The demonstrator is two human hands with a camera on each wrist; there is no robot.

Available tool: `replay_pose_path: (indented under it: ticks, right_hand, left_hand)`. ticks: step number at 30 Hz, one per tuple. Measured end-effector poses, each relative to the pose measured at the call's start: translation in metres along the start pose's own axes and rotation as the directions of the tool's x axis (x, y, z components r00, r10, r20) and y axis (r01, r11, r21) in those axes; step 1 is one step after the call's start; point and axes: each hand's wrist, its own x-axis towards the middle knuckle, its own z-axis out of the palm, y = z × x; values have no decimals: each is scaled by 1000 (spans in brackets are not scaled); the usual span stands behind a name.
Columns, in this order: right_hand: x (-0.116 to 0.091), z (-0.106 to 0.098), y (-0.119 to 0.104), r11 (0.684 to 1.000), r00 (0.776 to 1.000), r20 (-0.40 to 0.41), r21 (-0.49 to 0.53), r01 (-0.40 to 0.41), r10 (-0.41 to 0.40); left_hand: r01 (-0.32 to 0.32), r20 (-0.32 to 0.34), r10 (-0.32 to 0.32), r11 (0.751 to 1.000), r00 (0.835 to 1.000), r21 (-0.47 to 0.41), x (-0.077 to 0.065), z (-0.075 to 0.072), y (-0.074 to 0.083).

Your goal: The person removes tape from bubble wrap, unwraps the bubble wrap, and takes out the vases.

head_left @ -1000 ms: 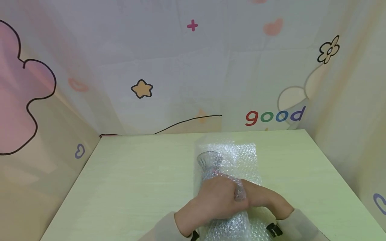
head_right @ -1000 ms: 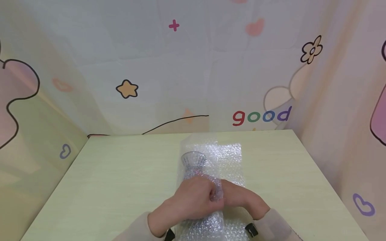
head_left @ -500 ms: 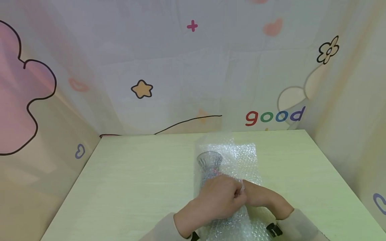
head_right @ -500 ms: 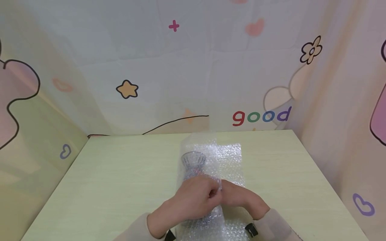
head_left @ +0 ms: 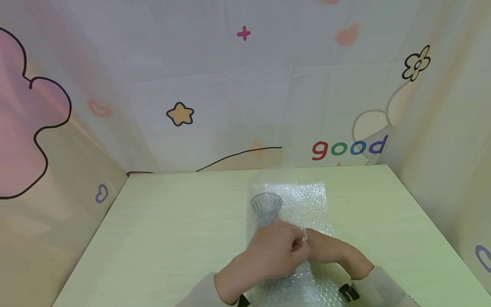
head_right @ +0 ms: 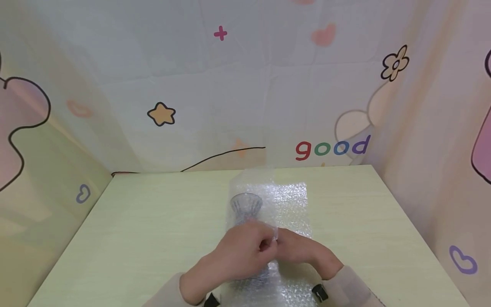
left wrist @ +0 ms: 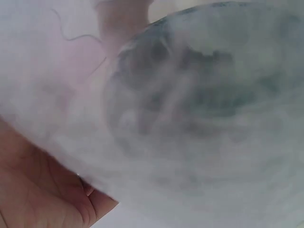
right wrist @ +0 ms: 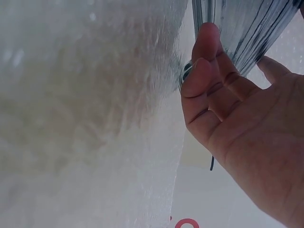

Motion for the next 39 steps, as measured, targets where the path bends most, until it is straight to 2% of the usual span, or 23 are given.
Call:
replay_pose_path:
  ticks: [7,10,15,25,31,39]
  right_hand:
    - [2,0,-1,999,999,2,4,-43,43]
    - [2,-1,-2,997,997,-2,-1,-71,71]
    - [0,-1,-1,997,997,-21,-35,-75,75]
    - [-2,-2,-5,989,990,-45,-61,-134,132]
    - [-2,0,-6,985,987,-39,-72,-160,157]
    - [1,1,-8,982,983,-32,-60,-180,178]
  left_hand:
    - [-13,-27,12,999,1000,-45,-6,-8,-4]
    - [3,-28,-4,999,1000,-54,-8,-11,-5]
    - [29,-27,-31,997,999,-73,-10,-17,-5]
    - [67,-55,-70,996,996,-55,-16,-26,-6]
    - [92,-46,-94,994,994,-62,-18,-31,-8]
    - [85,-71,-89,995,994,-50,-23,-34,-11]
